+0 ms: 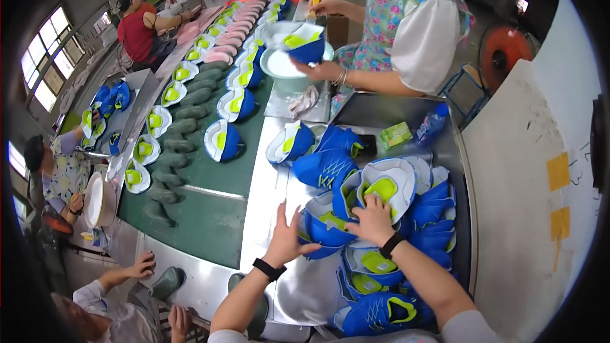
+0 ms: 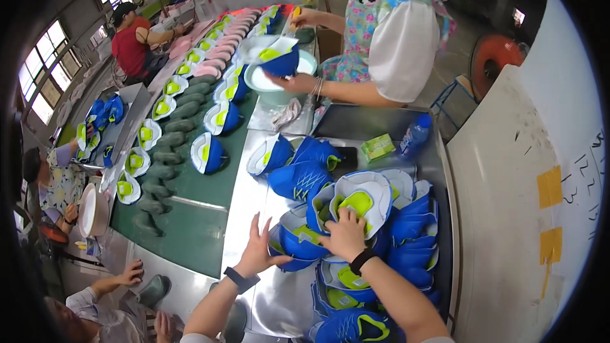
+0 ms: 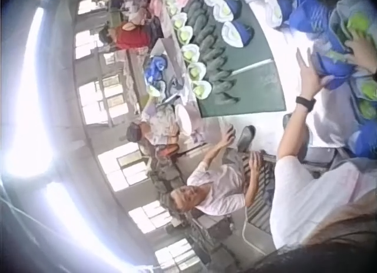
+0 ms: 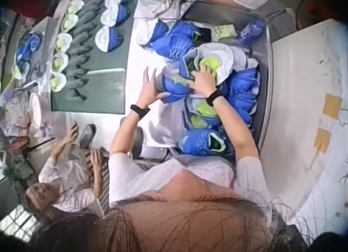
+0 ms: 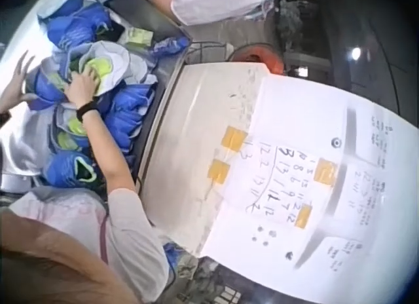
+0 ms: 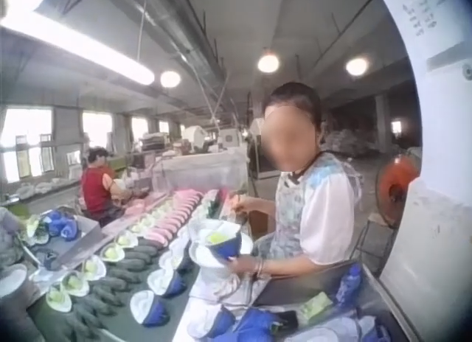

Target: Sorting and organizing blue shoe uppers/components in a manufacturing facility.

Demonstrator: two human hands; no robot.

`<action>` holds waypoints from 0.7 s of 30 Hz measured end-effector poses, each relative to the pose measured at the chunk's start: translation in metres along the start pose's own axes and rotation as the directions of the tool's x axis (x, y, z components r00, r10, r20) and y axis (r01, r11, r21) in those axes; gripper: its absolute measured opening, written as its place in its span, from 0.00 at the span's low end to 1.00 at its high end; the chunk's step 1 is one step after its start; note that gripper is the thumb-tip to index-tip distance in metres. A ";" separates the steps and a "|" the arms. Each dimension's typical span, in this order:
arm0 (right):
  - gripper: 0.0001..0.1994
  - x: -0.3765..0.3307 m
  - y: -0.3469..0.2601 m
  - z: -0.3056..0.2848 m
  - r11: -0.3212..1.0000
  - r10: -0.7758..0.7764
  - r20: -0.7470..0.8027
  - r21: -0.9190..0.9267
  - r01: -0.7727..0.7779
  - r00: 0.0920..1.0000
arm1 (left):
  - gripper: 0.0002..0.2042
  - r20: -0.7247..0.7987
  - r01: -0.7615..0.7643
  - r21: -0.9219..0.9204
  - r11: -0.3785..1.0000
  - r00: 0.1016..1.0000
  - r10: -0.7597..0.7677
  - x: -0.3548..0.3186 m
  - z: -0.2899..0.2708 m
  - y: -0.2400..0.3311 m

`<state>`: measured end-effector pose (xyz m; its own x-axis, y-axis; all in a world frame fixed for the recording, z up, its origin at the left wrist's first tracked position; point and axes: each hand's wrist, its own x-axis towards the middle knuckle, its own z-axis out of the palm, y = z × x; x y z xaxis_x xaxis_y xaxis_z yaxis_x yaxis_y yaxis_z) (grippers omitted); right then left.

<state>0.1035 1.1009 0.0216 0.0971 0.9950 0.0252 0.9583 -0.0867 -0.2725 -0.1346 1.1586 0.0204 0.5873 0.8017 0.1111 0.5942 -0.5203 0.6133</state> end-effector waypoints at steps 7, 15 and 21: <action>0.07 -0.005 -0.018 0.008 0.965 -0.261 0.037 0.005 0.261 0.965 | 0.48 0.136 0.500 -0.635 0.589 0.823 -0.552 -0.017 0.061 -0.029; 0.11 -0.013 0.004 -0.023 0.952 -0.057 -0.179 0.288 0.107 0.982 | 0.40 0.062 0.312 -0.771 0.555 0.905 -0.422 -0.040 0.054 -0.026; 0.24 -0.021 -0.039 -0.027 0.941 -0.306 0.162 0.199 0.273 0.938 | 0.41 0.085 0.289 -0.834 0.469 0.909 -0.409 -0.049 0.058 0.001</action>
<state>0.0713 1.0823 0.0576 -0.2461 0.9680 -0.0487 0.8747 0.2002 -0.4413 -0.1311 1.1018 -0.0301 0.3374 0.9162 -0.2163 -0.0100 0.2332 0.9724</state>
